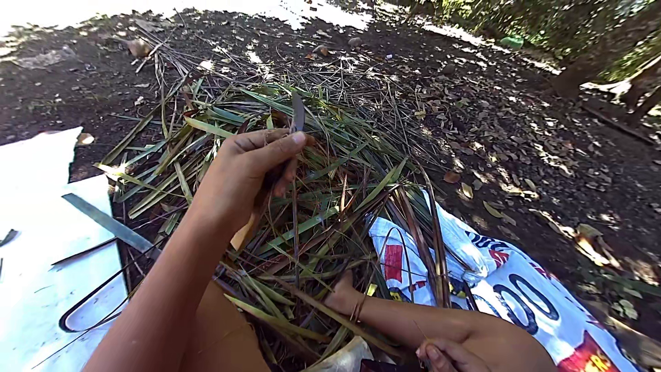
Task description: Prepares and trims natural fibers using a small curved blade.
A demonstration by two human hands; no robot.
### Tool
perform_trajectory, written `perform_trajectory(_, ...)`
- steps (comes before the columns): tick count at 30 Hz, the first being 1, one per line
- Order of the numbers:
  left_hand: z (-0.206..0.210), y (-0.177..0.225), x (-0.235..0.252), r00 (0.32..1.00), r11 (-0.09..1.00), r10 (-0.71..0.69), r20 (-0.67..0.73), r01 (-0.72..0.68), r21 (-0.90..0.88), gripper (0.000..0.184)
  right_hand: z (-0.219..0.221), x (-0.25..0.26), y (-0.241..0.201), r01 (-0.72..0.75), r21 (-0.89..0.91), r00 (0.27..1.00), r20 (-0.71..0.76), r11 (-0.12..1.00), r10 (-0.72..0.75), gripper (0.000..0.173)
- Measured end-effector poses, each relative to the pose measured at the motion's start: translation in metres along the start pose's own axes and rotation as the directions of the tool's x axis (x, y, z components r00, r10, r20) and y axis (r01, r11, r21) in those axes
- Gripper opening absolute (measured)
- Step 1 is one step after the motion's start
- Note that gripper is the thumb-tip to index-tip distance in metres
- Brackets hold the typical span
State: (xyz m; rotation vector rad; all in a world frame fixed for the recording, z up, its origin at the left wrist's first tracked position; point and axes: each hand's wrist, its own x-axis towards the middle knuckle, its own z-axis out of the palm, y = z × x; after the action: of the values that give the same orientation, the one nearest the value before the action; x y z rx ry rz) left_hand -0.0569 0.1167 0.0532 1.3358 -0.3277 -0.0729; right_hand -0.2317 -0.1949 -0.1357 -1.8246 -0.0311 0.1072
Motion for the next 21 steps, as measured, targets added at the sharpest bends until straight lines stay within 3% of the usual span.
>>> perform_trajectory(4,-0.015,0.005,-0.001,0.996,0.999,0.035,-0.087,-0.035,0.010,0.029,0.004,-0.002,-0.029,-0.038,0.015,0.999,0.003,0.999,0.038,0.025)
perform_trajectory(10,-0.021,0.007,-0.005,0.991,0.997,0.071,-0.117,-0.069,0.017,0.033,0.007,-0.001,-0.032,-0.084,0.040,0.996,0.031,0.996,0.083,0.026)
perform_trajectory(13,-0.019,0.008,-0.005,0.990,0.996,0.085,-0.110,-0.084,0.015,0.032,0.000,-0.003,-0.040,-0.134,-0.038,0.980,0.143,0.990,0.138,0.030)
perform_trajectory(15,-0.018,0.009,-0.004,0.988,0.995,0.104,-0.111,-0.103,0.015,0.031,-0.014,-0.005,-0.039,-0.135,-0.126,0.940,0.298,0.983,0.167,0.044)
perform_trajectory(18,-0.018,0.011,-0.003,0.985,0.992,0.123,-0.123,-0.123,0.004,0.031,-0.033,0.018,-0.052,0.047,-0.168,0.848,0.528,0.985,0.050,0.078)
perform_trajectory(21,-0.016,0.013,-0.005,0.983,0.991,0.132,-0.127,-0.135,-0.013,0.030,-0.035,0.044,-0.095,0.270,-0.217,0.850,0.511,0.938,-0.127,0.084)
